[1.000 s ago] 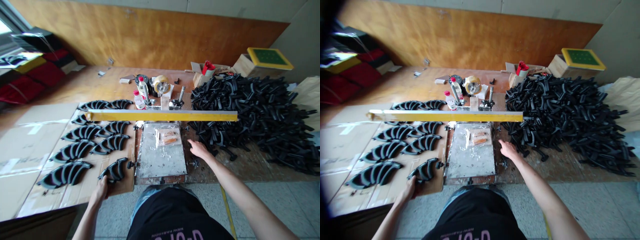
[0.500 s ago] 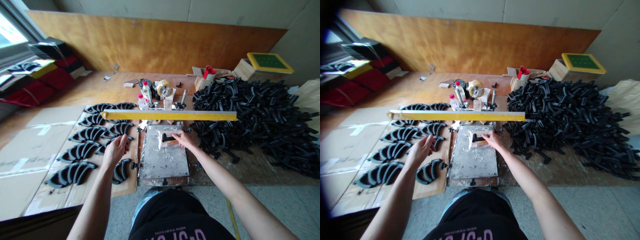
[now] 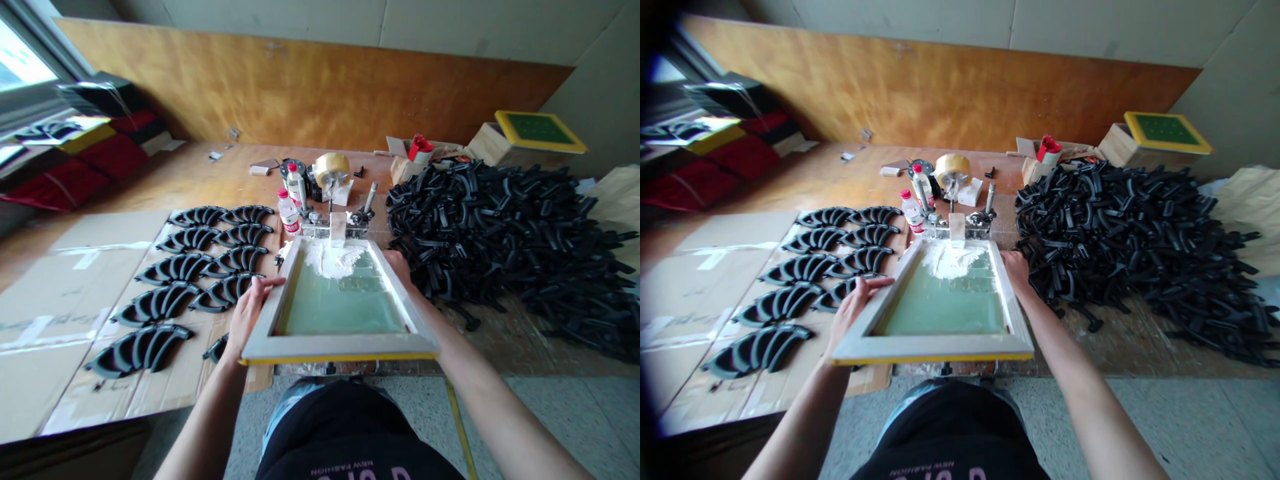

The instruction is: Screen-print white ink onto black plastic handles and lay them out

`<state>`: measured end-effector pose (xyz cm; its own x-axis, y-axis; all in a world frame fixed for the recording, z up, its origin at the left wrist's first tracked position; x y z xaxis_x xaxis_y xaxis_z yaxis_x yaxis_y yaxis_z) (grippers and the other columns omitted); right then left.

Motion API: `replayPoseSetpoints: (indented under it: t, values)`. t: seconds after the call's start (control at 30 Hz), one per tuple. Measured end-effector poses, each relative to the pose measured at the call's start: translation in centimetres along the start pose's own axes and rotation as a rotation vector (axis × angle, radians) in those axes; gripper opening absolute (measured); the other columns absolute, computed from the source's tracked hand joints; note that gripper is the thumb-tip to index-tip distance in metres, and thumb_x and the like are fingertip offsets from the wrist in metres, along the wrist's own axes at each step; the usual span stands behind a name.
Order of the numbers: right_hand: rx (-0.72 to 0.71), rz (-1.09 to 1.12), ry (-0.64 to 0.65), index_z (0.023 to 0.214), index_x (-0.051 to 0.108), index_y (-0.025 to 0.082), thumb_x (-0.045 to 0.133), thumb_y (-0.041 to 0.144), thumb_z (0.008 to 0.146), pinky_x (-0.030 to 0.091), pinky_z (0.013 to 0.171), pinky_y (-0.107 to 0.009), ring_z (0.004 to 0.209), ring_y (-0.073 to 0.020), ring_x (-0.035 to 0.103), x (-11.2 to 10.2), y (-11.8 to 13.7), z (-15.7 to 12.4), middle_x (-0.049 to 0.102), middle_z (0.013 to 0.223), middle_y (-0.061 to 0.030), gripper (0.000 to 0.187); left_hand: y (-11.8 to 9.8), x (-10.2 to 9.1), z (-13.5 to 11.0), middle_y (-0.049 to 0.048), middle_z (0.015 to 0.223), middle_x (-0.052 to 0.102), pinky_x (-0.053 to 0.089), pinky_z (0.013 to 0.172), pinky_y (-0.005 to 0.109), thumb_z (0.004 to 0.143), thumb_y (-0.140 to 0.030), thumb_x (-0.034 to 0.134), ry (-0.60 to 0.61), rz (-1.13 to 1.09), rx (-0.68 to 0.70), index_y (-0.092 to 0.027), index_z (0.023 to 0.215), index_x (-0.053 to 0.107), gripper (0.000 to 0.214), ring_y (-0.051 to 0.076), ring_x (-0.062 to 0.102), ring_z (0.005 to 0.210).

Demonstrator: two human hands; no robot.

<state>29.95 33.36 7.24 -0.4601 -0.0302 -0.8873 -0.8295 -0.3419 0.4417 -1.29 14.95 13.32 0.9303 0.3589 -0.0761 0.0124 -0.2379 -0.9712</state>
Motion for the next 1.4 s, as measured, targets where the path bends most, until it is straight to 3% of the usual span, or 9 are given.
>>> replayPoseSetpoints:
  t: [0.07,0.17,0.27,0.4,0.6,0.93,1.07,1.23,1.4]
  values:
    - [0.073,-0.024,-0.148,0.125,0.060,0.013,0.047,0.026,0.094,0.046,0.098,-0.046,0.114,-0.0286,0.059,-2.7,-0.8,1.2,0.064,0.120,-0.0176,0.036,3.9,-0.1,-0.8,0.0051,0.088,0.070,0.046,0.061,0.026,0.082,-0.066,0.052,0.062,0.076,-0.091,-0.019,0.121,0.064,0.062,0.019,0.063,0.074]
    - [-0.131,-0.035,-0.278,0.137,0.049,0.013,0.066,0.029,0.084,0.040,0.107,-0.041,0.127,-0.0276,0.047,-3.7,3.9,3.6,0.048,0.141,-0.0171,0.057,8.4,0.3,-0.7,0.0041,0.087,0.069,0.048,0.066,0.028,0.078,-0.060,0.062,0.079,0.146,-0.134,-0.022,0.141,0.048,0.075,0.020,0.064,0.076]
    - [-0.338,-0.086,-0.110,0.127,0.055,0.015,0.071,0.024,0.080,0.043,0.101,-0.039,0.118,-0.0265,0.052,-0.6,9.9,5.7,0.057,0.128,-0.0135,0.050,11.1,0.6,0.0,0.0038,0.084,0.069,0.047,0.061,0.028,0.077,-0.059,0.062,0.056,0.190,-0.171,-0.021,0.144,0.043,0.080,0.019,0.063,0.068]
    - [-0.379,-0.181,0.141,0.095,0.064,0.014,0.061,0.018,0.086,0.046,0.084,-0.034,0.093,-0.0235,0.059,3.1,12.4,4.5,0.067,0.093,-0.0102,0.010,12.5,0.5,0.5,0.0049,0.087,0.069,0.049,0.064,0.028,0.078,-0.060,0.060,0.062,0.213,-0.180,-0.022,0.142,0.047,0.076,0.020,0.065,0.073]
    - [-0.845,-0.097,0.330,0.084,0.064,0.016,0.058,0.011,0.082,0.044,0.077,-0.029,0.086,-0.0202,0.057,2.1,12.9,-2.3,0.065,0.085,-0.0066,0.008,13.1,0.3,0.5,0.0073,0.094,0.070,0.052,0.071,0.030,0.080,-0.059,0.058,0.071,0.206,-0.173,-0.020,0.140,0.049,0.072,0.022,0.066,0.083]
    - [-0.827,0.016,0.176,0.096,0.067,0.015,0.055,0.007,0.084,0.047,0.085,-0.032,0.098,-0.0218,0.058,2.6,12.2,-3.6,0.067,0.095,-0.0085,0.020,10.8,0.6,-0.3,0.0056,0.089,0.072,0.048,0.062,0.026,0.079,-0.058,0.061,0.050,0.152,-0.196,-0.019,0.138,0.050,0.072,0.019,0.065,0.072]
    - [-0.650,0.067,0.136,0.106,0.066,0.020,0.064,0.022,0.086,0.048,0.082,-0.030,0.090,-0.0197,0.061,1.4,12.0,0.1,0.068,0.095,-0.0052,0.020,9.7,0.5,-0.5,0.0050,0.087,0.071,0.049,0.064,0.027,0.079,-0.060,0.061,0.072,0.153,-0.203,-0.020,0.140,0.047,0.075,0.020,0.066,0.075]
    - [-0.315,-0.028,-0.036,0.141,0.047,0.030,0.072,0.032,0.082,0.049,0.082,-0.032,0.089,-0.0220,0.064,-1.7,10.3,7.8,0.067,0.106,-0.0067,0.065,4.3,-0.1,-0.9,0.0064,0.103,0.070,0.049,0.067,0.026,0.079,-0.064,0.057,0.078,0.140,-0.117,-0.021,0.136,0.053,0.072,0.020,0.065,0.082]
    - [-0.001,0.035,-0.225,0.132,0.054,0.022,0.056,0.034,0.090,0.048,0.080,-0.036,0.085,-0.0242,0.064,-5.6,2.0,8.6,0.070,0.093,-0.0074,0.043,-2.7,0.5,0.6,0.0083,0.105,0.069,0.051,0.069,0.027,0.082,-0.069,0.049,0.008,-0.065,0.052,-0.016,0.116,0.066,0.064,0.020,0.064,0.085]
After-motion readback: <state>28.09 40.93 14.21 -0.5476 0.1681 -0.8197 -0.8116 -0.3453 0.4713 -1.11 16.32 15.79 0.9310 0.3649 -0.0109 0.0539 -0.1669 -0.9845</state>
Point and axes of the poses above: each hand's wrist, its own z-axis towards the middle knuckle, its own x-axis out of the palm, y = z × x, the point moved 7 cm from there along z, towards the middle knuckle
